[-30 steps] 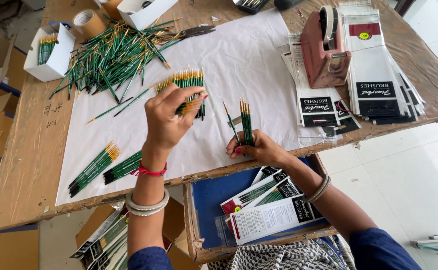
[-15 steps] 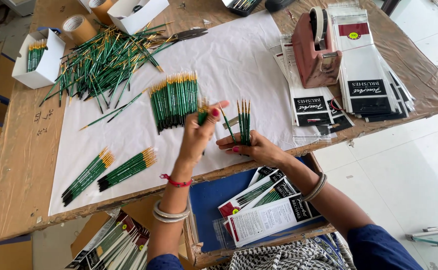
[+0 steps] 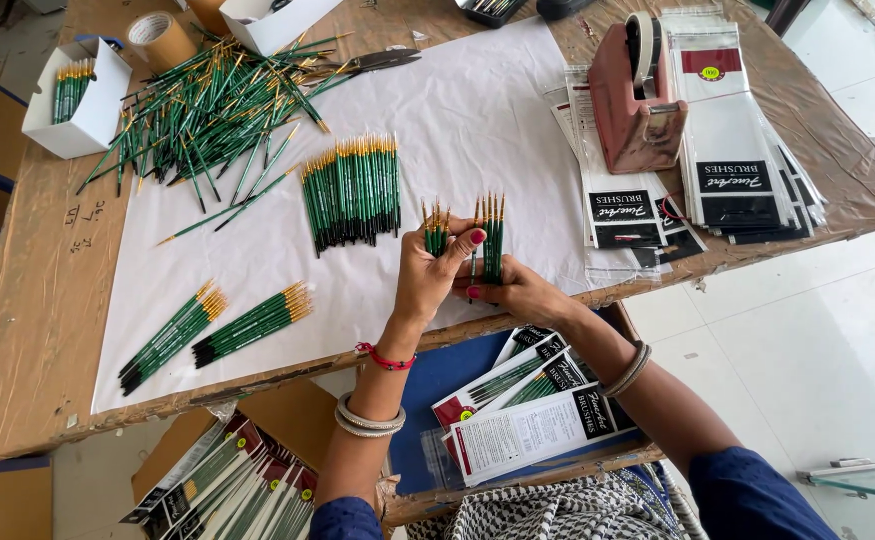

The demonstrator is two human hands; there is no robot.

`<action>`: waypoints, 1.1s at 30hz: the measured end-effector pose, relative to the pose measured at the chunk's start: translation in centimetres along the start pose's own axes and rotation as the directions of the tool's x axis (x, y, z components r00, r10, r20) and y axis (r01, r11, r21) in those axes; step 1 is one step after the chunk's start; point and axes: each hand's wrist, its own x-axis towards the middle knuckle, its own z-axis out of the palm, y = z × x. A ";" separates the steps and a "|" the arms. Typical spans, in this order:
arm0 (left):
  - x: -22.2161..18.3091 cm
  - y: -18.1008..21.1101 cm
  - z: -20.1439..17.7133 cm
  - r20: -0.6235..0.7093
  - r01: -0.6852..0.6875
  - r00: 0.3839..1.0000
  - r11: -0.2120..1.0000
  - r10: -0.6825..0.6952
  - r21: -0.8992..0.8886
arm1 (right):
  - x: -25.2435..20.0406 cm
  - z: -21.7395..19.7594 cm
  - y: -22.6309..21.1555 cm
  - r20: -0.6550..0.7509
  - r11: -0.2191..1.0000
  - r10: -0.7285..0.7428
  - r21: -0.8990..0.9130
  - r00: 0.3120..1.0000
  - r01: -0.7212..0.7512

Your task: The person packages small green paintbrushes into plastic sleeves, gathers them into bundles, and places them into a cardboard box.

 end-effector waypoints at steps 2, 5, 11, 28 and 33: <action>0.0 -0.1 -0.1 -0.001 -0.002 1.000 1.000 0.002 0.011 | 0.1 -0.2 0.3 0.014 0.999 -0.026 -0.022 1.000 0.026; -0.1 0.0 0.0 -0.012 0.013 1.000 1.000 -0.013 0.028 | 0.2 -0.8 1.4 0.038 0.997 -0.048 -0.059 0.998 0.050; -0.2 0.3 -0.4 -0.093 -0.038 0.995 0.995 0.030 -0.092 | 0.0 0.0 -0.5 0.038 0.994 -0.002 -0.107 0.999 0.006; -2.2 2.0 -0.7 -0.144 -0.087 0.987 0.991 0.072 -0.102 | -0.2 -0.2 -1.0 0.152 0.996 -0.078 -0.023 0.985 0.082; -4.4 1.9 -3.1 -0.301 -0.144 0.945 0.989 0.128 -0.030 | -0.3 1.8 -3.3 0.276 0.962 -0.159 -0.172 0.948 0.212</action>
